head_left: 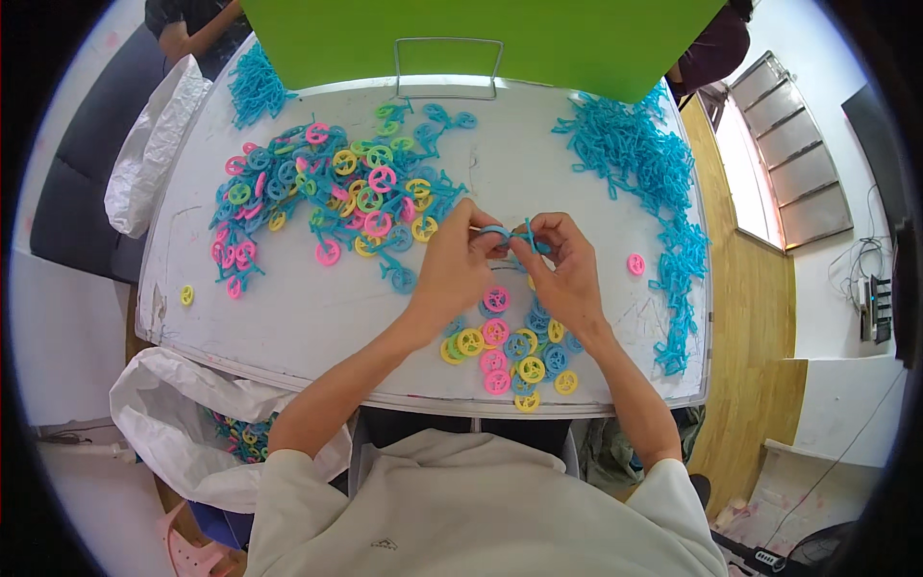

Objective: Manually connecting small colorful plastic toy components on a workbench.

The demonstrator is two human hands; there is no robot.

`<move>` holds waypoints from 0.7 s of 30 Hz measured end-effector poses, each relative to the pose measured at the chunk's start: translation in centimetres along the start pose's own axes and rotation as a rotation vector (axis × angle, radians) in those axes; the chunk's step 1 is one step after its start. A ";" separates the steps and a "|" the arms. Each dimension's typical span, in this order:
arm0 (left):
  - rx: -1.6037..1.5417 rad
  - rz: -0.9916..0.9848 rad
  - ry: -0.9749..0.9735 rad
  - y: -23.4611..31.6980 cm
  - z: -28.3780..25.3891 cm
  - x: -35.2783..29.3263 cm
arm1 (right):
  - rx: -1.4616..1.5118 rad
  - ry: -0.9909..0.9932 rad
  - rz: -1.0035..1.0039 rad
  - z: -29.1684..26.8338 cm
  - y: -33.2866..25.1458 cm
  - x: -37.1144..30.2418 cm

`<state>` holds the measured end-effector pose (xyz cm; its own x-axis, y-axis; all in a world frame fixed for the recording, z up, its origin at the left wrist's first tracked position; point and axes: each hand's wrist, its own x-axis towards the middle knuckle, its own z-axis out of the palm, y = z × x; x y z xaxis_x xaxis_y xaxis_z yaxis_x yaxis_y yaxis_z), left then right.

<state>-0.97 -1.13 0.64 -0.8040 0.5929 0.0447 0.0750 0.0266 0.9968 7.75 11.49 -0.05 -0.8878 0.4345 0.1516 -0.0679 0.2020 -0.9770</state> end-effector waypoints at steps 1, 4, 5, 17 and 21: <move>-0.234 -0.143 -0.004 -0.2 0.0 0.2 | 0.001 0.008 0.002 0.2 -0.1 -0.1; -0.212 -0.112 -0.033 -0.4 -0.3 0.0 | 0.029 0.037 0.036 0.3 -0.1 -0.1; -0.207 -0.117 -0.040 -0.4 -0.2 0.0 | -0.008 0.028 0.022 0.2 0.2 -0.1; -0.186 -0.147 -0.004 1.1 -0.3 0.2 | 0.041 -0.004 0.012 0.2 0.1 0.0; -0.223 -0.171 -0.003 0.1 -0.6 0.1 | -0.063 0.000 -0.008 0.3 -0.1 -0.2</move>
<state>-1.37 -1.51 0.79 -0.7921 0.5975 -0.1252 -0.1932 -0.0508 0.9798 7.77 11.09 -0.07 -0.8874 0.4326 0.1590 -0.0458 0.2605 -0.9644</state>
